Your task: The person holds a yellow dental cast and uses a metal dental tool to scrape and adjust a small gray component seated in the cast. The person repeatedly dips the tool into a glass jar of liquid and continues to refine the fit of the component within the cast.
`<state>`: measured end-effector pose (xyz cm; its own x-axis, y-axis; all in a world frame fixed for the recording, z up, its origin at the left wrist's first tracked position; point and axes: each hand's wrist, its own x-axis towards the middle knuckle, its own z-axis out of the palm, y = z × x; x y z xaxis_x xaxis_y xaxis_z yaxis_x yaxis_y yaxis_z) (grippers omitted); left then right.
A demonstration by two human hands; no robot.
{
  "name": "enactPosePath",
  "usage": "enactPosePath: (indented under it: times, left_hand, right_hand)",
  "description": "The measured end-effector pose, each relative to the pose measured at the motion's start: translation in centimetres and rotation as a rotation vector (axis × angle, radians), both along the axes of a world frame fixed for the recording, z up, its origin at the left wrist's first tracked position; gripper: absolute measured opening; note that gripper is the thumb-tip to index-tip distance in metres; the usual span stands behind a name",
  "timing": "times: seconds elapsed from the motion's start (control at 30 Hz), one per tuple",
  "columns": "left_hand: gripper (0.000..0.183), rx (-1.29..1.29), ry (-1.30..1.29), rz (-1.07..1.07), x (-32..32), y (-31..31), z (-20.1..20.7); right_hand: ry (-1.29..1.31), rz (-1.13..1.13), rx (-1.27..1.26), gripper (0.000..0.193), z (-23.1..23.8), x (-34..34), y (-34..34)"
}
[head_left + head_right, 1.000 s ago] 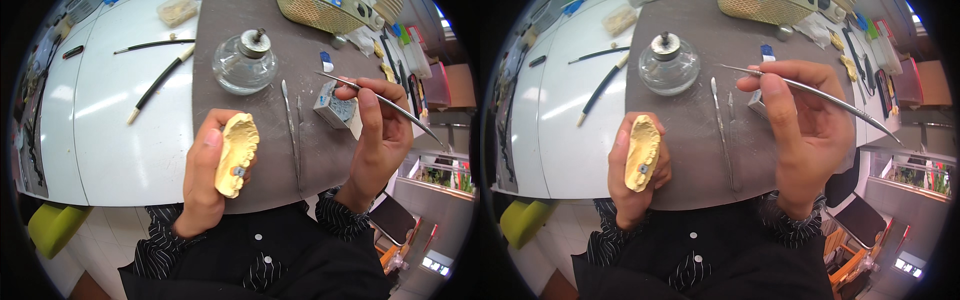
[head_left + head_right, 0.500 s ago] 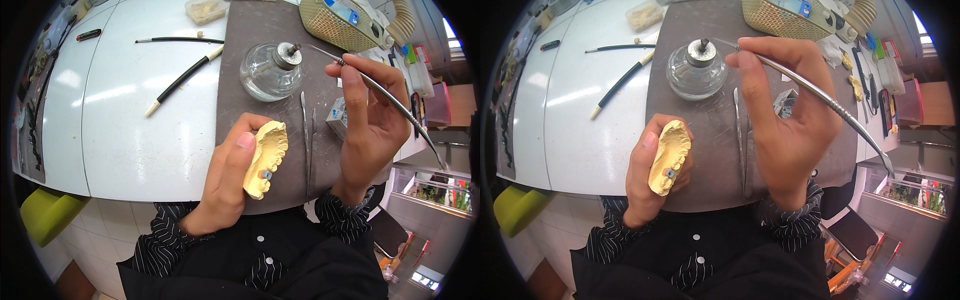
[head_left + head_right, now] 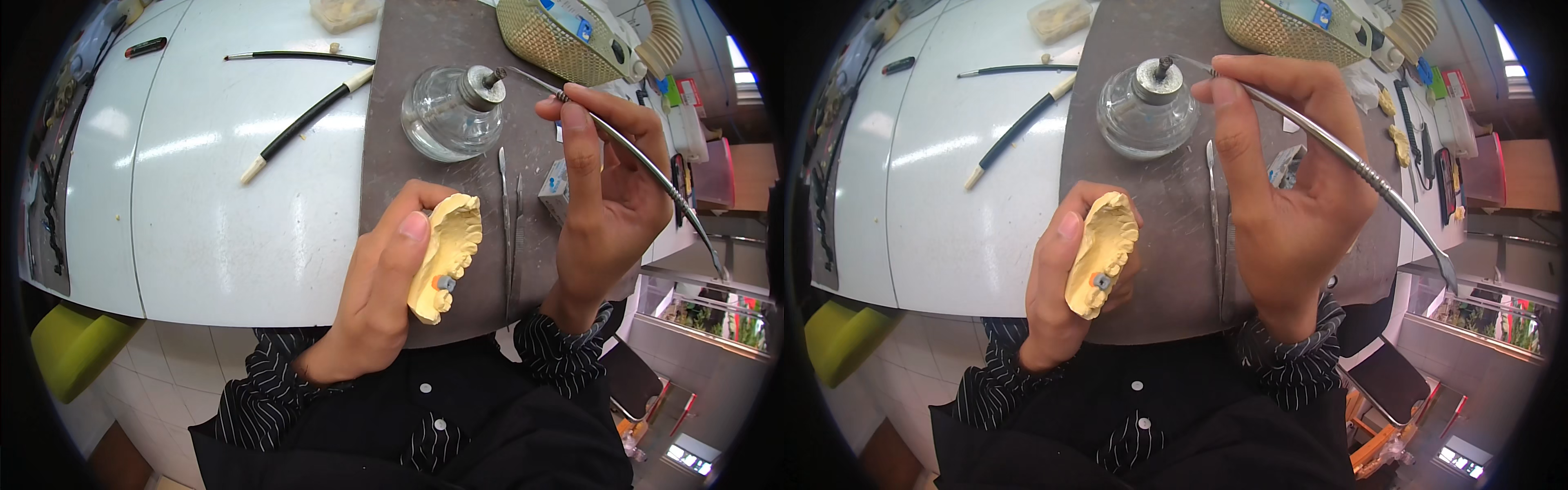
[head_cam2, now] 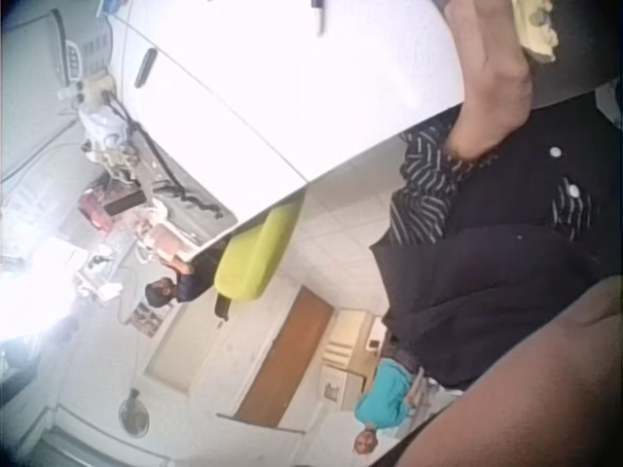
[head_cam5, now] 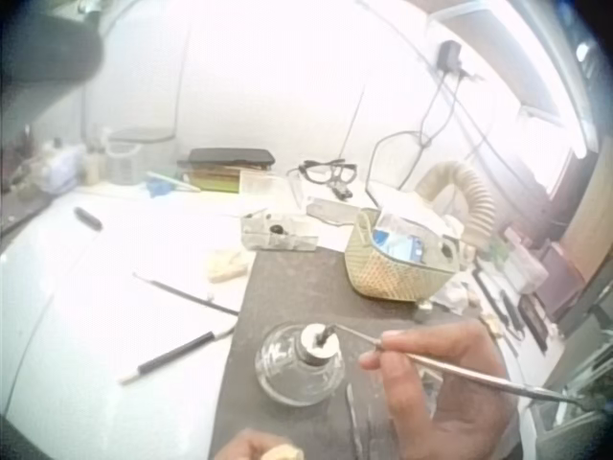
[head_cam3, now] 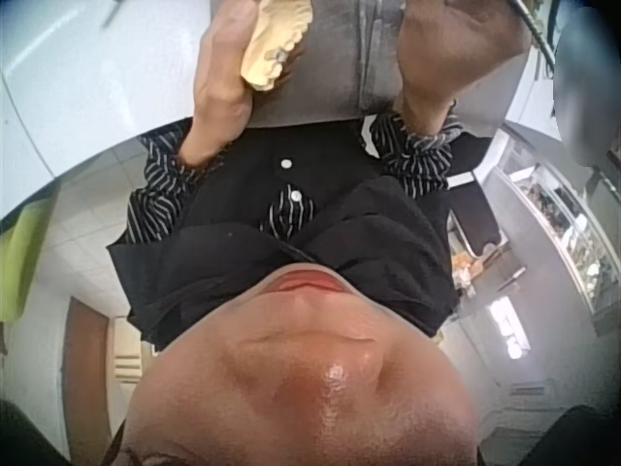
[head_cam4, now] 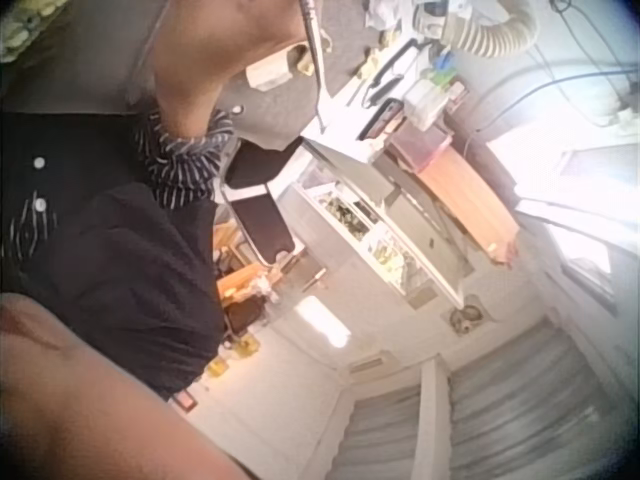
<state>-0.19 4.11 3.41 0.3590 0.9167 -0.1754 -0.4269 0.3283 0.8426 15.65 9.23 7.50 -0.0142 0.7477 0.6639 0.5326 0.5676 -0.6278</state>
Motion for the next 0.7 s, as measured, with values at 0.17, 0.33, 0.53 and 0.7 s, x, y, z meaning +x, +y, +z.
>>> enactPosePath:
  times: [0.17,0.33,0.53,0.7]
  left_hand:
    - [0.041,0.014,0.042,0.06,0.8,-0.1,0.0]
    - [0.043,0.014,0.108,0.096,1.6,-0.2,-0.1]
    - [0.044,-0.043,0.0,0.049,0.6,-0.3,-0.4]
    - [0.044,-0.004,0.046,0.099,0.8,-0.4,-0.4]
  right_hand:
    - [0.156,-0.294,-0.034,0.011,1.7,4.3,-2.7]
    - [0.086,-0.45,-0.337,0.009,-0.3,9.3,-5.9]
    - [0.104,-0.461,-0.434,0.008,-1.8,9.4,-6.3]
    - [0.035,-0.518,-0.441,0.011,-1.7,9.0,-6.2]
